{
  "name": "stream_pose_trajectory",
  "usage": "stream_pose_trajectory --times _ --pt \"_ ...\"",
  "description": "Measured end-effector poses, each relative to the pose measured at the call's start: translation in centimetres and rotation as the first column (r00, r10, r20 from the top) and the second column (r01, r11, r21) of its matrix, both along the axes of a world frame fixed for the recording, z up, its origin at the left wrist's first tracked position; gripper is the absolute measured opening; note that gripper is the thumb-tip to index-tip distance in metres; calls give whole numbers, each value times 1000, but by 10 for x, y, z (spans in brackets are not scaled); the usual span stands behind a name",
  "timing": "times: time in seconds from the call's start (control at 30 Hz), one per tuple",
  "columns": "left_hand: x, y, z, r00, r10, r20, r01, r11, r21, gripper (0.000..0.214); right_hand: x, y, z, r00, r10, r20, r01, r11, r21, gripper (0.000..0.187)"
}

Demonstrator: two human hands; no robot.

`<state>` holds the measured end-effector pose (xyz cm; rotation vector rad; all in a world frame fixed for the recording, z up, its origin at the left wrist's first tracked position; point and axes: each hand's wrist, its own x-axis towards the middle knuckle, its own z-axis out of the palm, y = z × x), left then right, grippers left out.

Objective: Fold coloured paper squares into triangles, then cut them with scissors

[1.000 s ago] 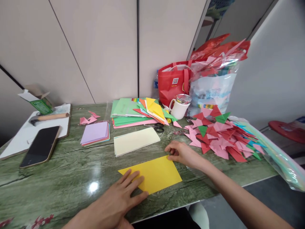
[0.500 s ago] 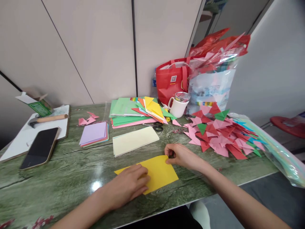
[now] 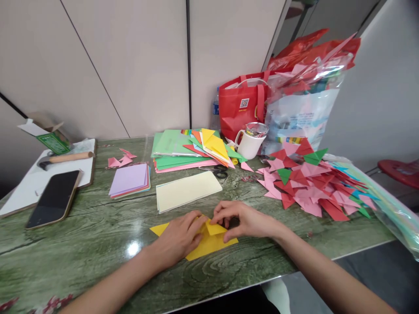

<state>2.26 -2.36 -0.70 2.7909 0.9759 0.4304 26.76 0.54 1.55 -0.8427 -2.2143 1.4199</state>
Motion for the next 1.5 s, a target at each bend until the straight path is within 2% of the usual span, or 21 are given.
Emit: stream_pose_trajectory --times 0.17,0.23,0.33,0.47,0.53,0.67,0.87,1.03,1.23,1.37,1.5 --pt "1 1 -5 993 116 -29 -117 993 -34 41 -3 9 0 991 131 -18 -131 991 35 31" --pt "0 3 -4 992 119 -30 -120 992 -32 39 -6 13 2 988 154 5 -154 988 25 31" --pt "-1 5 -4 997 74 8 -74 997 2 39 -10 17 5 992 124 28 -124 992 6 30" --pt "-3 6 -7 998 50 30 -51 998 26 37 -13 19 5 995 34 94 -31 999 -33 45" --pt "-5 5 -6 1000 26 13 -27 998 49 35 -11 20 3 991 64 118 -60 997 -40 48" --pt "-10 4 0 999 -50 -16 51 995 82 34 -1 26 0 980 171 101 -165 985 -57 40" --pt "-12 5 3 979 -195 -65 197 980 29 47 4 31 2 969 240 65 -231 965 -125 30" --pt "-12 5 2 978 -187 -90 190 981 26 46 4 29 1 968 242 64 -241 970 -29 18" --pt "-11 3 0 983 -172 -66 173 985 14 54 2 26 0 975 212 62 -212 977 0 25" --pt "-11 3 0 983 -172 -72 173 985 5 42 1 26 -2 975 214 67 -215 977 8 27" --pt "-11 4 -2 985 -159 -62 160 987 15 35 -1 26 -3 972 216 93 -225 969 99 23"
